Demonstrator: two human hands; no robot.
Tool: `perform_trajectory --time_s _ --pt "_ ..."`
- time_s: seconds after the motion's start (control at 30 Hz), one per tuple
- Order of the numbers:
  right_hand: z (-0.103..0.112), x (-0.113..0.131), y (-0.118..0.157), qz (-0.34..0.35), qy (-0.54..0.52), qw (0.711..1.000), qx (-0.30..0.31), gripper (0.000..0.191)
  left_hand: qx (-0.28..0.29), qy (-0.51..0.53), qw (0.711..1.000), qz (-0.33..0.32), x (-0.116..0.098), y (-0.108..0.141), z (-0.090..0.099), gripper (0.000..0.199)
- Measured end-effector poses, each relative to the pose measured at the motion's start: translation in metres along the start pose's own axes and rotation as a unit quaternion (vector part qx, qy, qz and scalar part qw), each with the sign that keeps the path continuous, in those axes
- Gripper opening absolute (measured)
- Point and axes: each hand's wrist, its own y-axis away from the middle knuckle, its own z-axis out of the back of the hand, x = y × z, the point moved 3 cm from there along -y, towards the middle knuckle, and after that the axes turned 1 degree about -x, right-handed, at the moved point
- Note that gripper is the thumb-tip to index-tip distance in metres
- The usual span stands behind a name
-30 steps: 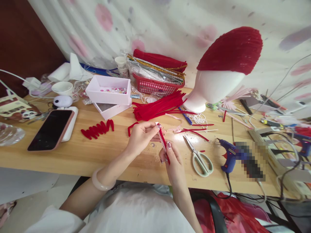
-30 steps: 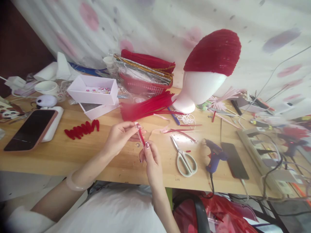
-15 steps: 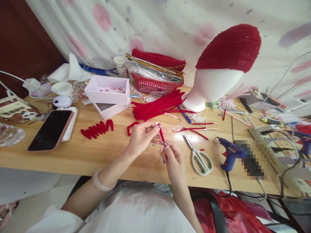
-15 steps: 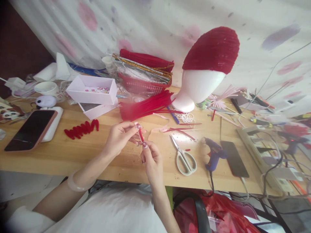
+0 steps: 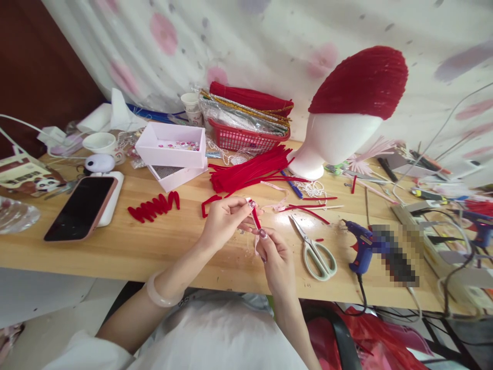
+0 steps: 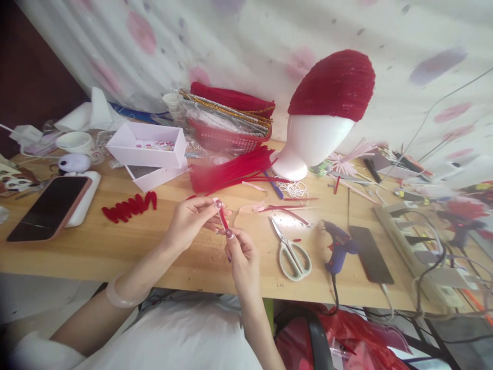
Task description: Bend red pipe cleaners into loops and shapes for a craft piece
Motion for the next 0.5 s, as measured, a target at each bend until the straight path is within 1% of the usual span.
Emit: perform_trajectory --time_s 0.23,0.5 --pt "0.0007 -0.0034 -0.0015 0.000 -0.012 1.000 -0.002 0.027 0.012 -0.003 1.000 -0.005 0.0022 -0.0003 0.0013 0.026" --pt "0.0010 -0.0046 -0.0023 -0.008 -0.013 1.000 0.005 0.027 0.002 -0.011 1.000 0.003 0.0015 -0.0004 0.0009 0.028"
